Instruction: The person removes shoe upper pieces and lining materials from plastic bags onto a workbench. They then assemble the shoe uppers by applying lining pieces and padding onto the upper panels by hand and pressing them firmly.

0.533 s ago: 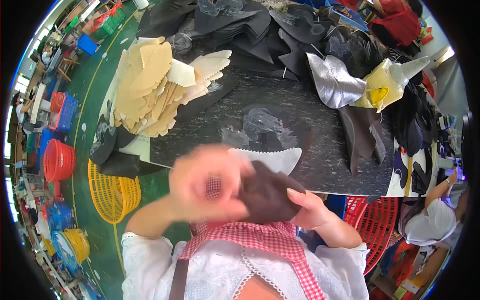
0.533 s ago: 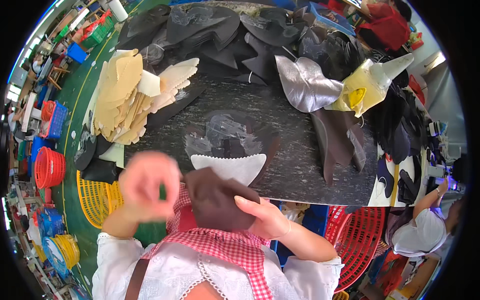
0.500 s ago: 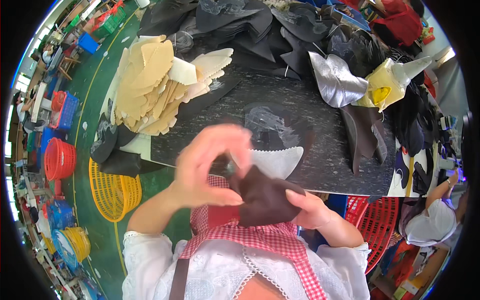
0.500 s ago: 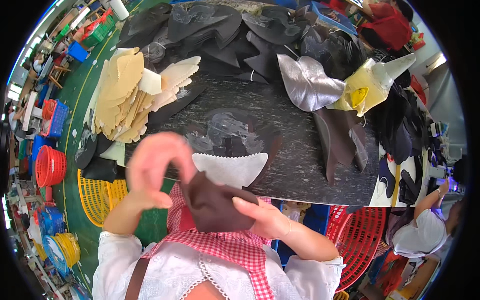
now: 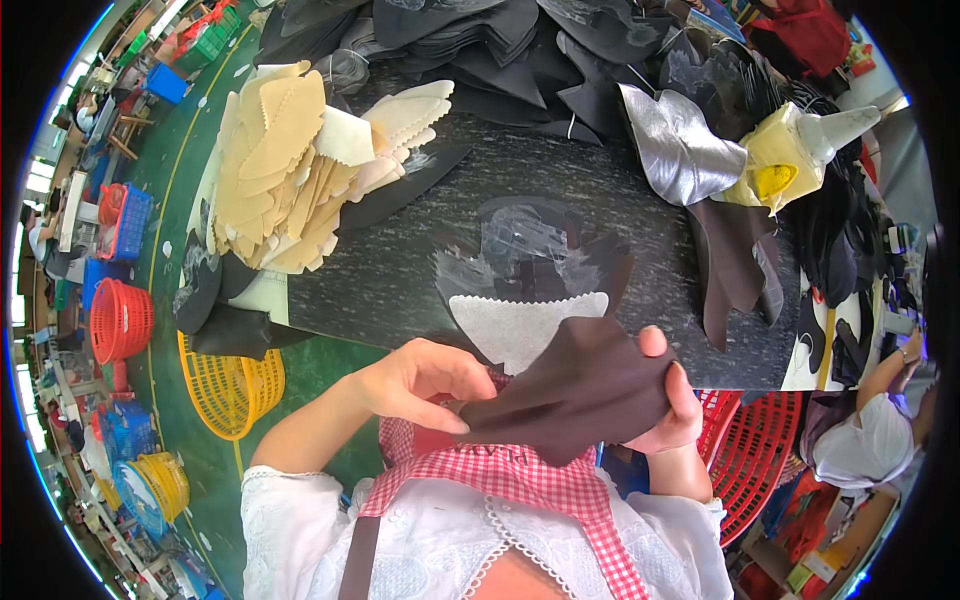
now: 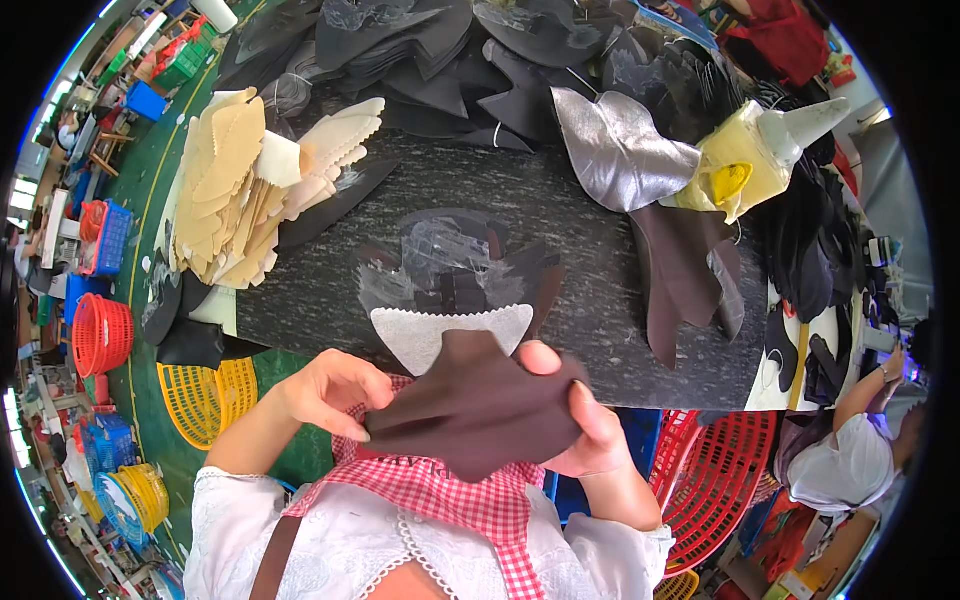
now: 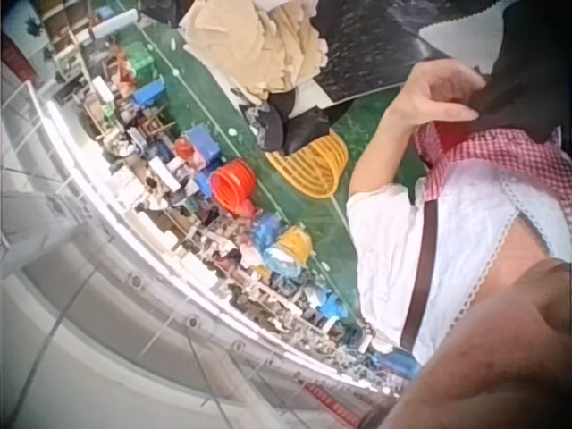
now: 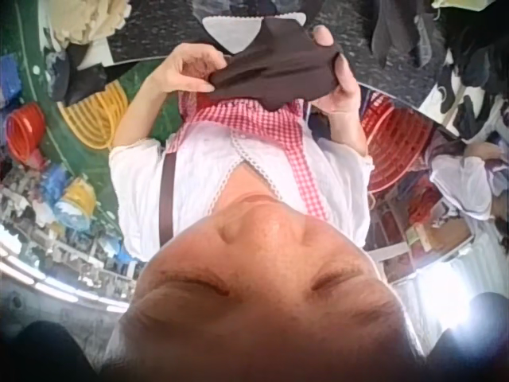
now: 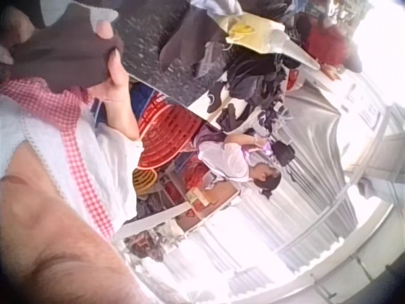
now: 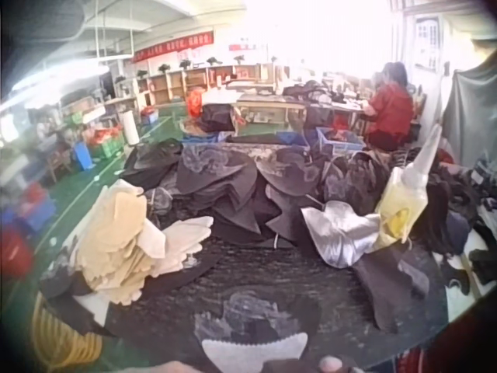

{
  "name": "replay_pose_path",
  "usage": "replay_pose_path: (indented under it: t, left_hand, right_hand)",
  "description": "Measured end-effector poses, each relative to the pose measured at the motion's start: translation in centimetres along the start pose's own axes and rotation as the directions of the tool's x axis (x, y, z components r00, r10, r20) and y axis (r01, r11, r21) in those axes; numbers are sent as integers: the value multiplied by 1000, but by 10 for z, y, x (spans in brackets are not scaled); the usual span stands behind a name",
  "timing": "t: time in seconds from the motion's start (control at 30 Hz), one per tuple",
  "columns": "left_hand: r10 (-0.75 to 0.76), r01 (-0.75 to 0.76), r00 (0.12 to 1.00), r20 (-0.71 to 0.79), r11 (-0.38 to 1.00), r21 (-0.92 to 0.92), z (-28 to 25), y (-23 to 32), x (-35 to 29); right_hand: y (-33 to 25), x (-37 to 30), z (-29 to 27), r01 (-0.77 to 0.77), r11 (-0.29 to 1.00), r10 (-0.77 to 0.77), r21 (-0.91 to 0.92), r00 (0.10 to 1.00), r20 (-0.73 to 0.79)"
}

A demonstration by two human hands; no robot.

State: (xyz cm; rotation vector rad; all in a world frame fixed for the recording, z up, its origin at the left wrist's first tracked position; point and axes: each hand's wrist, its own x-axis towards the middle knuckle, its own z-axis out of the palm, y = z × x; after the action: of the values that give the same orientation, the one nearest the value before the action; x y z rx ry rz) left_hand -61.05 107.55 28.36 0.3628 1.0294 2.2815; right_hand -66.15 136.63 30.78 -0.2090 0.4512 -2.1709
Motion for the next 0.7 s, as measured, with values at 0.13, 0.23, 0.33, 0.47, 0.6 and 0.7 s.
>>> replay_pose_path:
  t: [0.13, 0.23, 0.33, 0.47, 0.6, 0.7]
  left_hand:
    - [-77, 46, 997, 24, 787, 615, -1, 35, 10]
    - [70, -62, 998, 8, 816, 575, -1, 32, 23]
    - [31, -84, 979, 203, 962, 261, 3, 5, 42]
    - [50, -70, 995, 86, 965, 253, 3, -5, 17]
    - [-35, 80, 979, -203, 972, 219, 8, 28, 22]
    - [2, 224, 941, -337, 745, 629, 3, 48, 43]
  right_hand:
    - [-2, -17, -12, -129, 973, 152, -193, 982, 110]
    - [-16, 8, 14, -269, 850, 396, -454, 894, 210]
    - [-15, 13, 17, -269, 775, 461, -571, 859, 221]
    - [-6, 7, 6, -141, 868, 238, -477, 960, 149]
    - [0, 14, -10, -23, 655, -295, -755, 912, -284]
    - [-17, 45, -13, -38, 391, -523, -920, 813, -256]
